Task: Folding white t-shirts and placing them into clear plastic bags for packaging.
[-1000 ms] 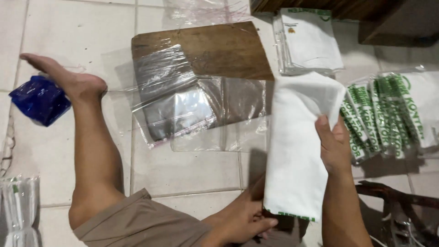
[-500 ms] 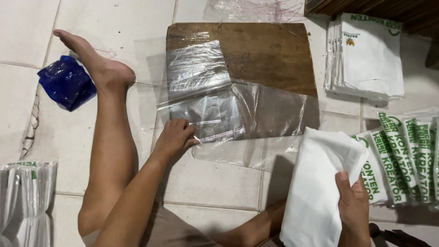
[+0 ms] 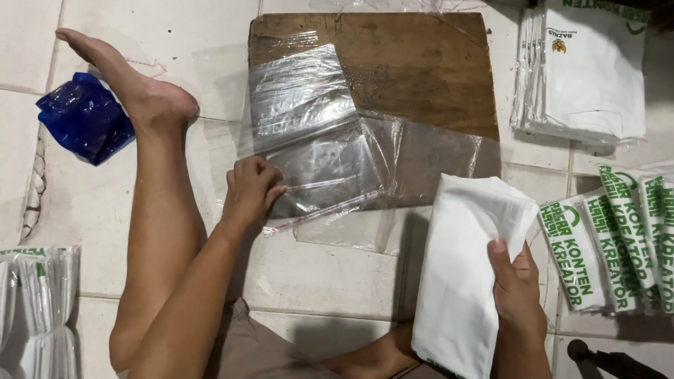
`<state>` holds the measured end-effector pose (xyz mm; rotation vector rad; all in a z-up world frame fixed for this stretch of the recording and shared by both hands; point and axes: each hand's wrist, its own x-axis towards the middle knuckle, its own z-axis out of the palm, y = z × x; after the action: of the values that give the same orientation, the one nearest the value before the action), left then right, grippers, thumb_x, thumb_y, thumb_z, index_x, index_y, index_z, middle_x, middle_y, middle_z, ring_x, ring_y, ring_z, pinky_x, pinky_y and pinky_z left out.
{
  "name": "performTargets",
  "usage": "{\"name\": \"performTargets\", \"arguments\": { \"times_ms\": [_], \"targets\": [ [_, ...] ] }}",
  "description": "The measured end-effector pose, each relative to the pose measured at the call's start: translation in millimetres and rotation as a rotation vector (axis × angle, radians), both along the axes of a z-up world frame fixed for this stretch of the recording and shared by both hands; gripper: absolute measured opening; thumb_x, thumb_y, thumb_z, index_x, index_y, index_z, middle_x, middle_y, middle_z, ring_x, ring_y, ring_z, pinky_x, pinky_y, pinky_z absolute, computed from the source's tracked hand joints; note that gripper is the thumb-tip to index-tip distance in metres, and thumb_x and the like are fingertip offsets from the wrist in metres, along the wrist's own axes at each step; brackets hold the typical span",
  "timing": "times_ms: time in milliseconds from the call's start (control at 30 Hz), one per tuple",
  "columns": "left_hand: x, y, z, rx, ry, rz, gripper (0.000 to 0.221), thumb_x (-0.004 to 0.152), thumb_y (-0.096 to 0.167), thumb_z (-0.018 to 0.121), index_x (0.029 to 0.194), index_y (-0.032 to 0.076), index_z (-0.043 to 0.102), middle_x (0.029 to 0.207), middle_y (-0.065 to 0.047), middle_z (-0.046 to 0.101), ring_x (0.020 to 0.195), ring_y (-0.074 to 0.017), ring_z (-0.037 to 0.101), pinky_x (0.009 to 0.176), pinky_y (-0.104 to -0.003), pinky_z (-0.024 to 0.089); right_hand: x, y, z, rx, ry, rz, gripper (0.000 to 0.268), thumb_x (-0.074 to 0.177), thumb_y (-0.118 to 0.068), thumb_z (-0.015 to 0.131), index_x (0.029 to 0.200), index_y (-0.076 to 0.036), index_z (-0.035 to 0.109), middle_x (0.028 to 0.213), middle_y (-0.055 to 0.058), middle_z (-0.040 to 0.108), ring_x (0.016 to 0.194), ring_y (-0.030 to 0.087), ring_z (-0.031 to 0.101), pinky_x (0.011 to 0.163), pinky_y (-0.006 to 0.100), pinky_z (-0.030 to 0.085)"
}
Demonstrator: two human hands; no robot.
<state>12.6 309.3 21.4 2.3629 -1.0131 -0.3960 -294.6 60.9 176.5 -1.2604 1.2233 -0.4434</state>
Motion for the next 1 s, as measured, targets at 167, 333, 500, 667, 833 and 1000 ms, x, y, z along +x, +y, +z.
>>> {"name": "performTargets", "arguments": {
  "times_ms": [167,333,500,667,833,1000],
  "targets": [
    [14,-4,-6,-0.118,-0.101,-0.19,0.035,0.108,0.039,0.044,0.091,0.014,0.062,0.096,-0.005,0.056,0.09,-0.0257,0.048,0.087,-0.04,0.035,23,17,36,0.14,0.369,-0.069,0.06,0.093,-0.04,0.05,0.15,-0.02,0.053,0.127,0.007,0.067,0.114,0.024,0.062,0.097,0.035,0.045],
    [21,-10,-18,-0.021,-0.03,-0.164,0.032,0.108,0.037,0.044,0.091,0.012,0.054,0.094,-0.007,0.056,0.089,-0.0261,0.048,0.08,-0.039,0.038,-3,8,-8,0.07,0.054,-0.035,0.054,0.095,-0.026,0.052,0.145,-0.004,0.053,0.132,0.013,0.064,0.122,0.026,0.061,0.103,0.04,0.05],
    [0,-34,38,0.154,0.224,-0.015,0.024,0.101,0.025,0.048,0.118,0.022,0.065,0.092,-0.011,0.059,0.088,-0.0298,0.056,0.074,-0.04,0.042,-7,8,-21,0.098,0.001,-0.015,0.05,0.098,-0.023,0.051,0.143,-0.003,0.054,0.129,0.015,0.066,0.117,0.028,0.063,0.098,0.041,0.052],
    [-9,-26,-6,-0.084,-0.234,-0.334,0.031,0.066,-0.013,0.071,0.084,0.01,0.06,0.084,-0.008,0.054,0.076,-0.0273,0.05,0.058,-0.037,0.033,7,14,-28,0.138,0.017,0.02,0.052,0.093,-0.025,0.056,0.142,-0.006,0.056,0.132,0.011,0.066,0.122,0.025,0.062,0.102,0.04,0.051],
    [-18,-8,-37,-0.051,-0.259,-0.249,0.032,0.097,0.019,0.062,0.128,0.009,0.056,0.119,-0.015,0.06,0.105,-0.0343,0.061,0.085,-0.044,0.05,11,26,-45,0.156,-0.075,0.041,0.037,0.097,-0.019,0.059,0.131,-0.004,0.061,0.109,0.014,0.07,0.099,0.023,0.065,0.094,0.042,0.055],
    [-22,11,-18,-0.012,-0.272,-0.186,0.029,0.102,0.016,0.057,0.13,0.016,0.051,0.127,-0.011,0.061,0.124,-0.0271,0.061,0.103,-0.037,0.05,16,37,-49,0.114,-0.176,0.047,0.024,0.1,-0.014,0.064,0.12,-0.003,0.065,0.089,0.017,0.072,0.077,0.021,0.066,0.084,0.046,0.06]
  ]
}}
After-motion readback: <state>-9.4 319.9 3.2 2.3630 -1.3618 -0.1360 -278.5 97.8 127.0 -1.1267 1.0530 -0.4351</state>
